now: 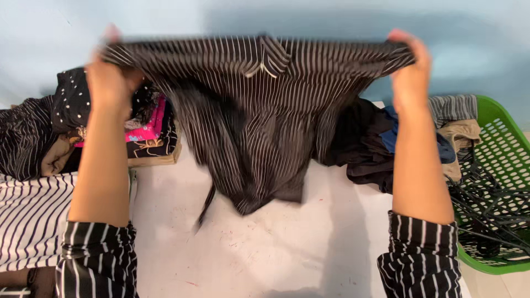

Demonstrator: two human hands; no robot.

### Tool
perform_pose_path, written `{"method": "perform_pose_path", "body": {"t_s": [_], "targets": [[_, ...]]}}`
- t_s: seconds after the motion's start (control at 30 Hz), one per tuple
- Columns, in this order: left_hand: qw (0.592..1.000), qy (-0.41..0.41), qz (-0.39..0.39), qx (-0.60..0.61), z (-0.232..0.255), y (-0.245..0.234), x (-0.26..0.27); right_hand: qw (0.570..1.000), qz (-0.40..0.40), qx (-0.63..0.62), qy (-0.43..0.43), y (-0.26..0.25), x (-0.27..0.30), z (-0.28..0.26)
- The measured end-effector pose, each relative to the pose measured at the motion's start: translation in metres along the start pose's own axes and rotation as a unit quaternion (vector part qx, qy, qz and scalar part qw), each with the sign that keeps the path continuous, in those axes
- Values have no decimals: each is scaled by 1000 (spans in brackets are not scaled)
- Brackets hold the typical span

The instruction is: The person picks up several garments from a laundry basket, spreads them out on a table, and folds a striped top and a pair of shorts by hand before placing them onto a stack of folded items.

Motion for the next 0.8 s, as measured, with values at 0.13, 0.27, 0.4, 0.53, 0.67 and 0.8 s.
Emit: {"method": "perform_pose_path", "body": {"t_s": [0.13,0.27,0.4,0.53,0.67,0.8], "targets": [[949,308,-67,28,90,-7,34,889,-50,258,-374,2,6,-143],[920,375,-110,12,91,-30,96,883,-35,369,-287,-14,55,-183],[975,149,-105,125,39,-50,127,893,-135,420,88,-25,141,-137],[996,48,-63,27,-58,-95,144,796,-419,420,118,36,248,-105],[997,-68,8,25,-193,-155,147,739,-600,274,140,90,353,-83],[958,-232,136,-100,-268,-186,206,763,-613,60,198,116,372,-83]]}}
Point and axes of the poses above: each hand's wrist, its own x-axis away from the middle knuckle, its own y-axis out of the palm, z = x × y, the point moved 9 cm from there along -x, towards the middle knuckle, and after that the axes turned 15 degrees about -y, right-handed, at the moved point
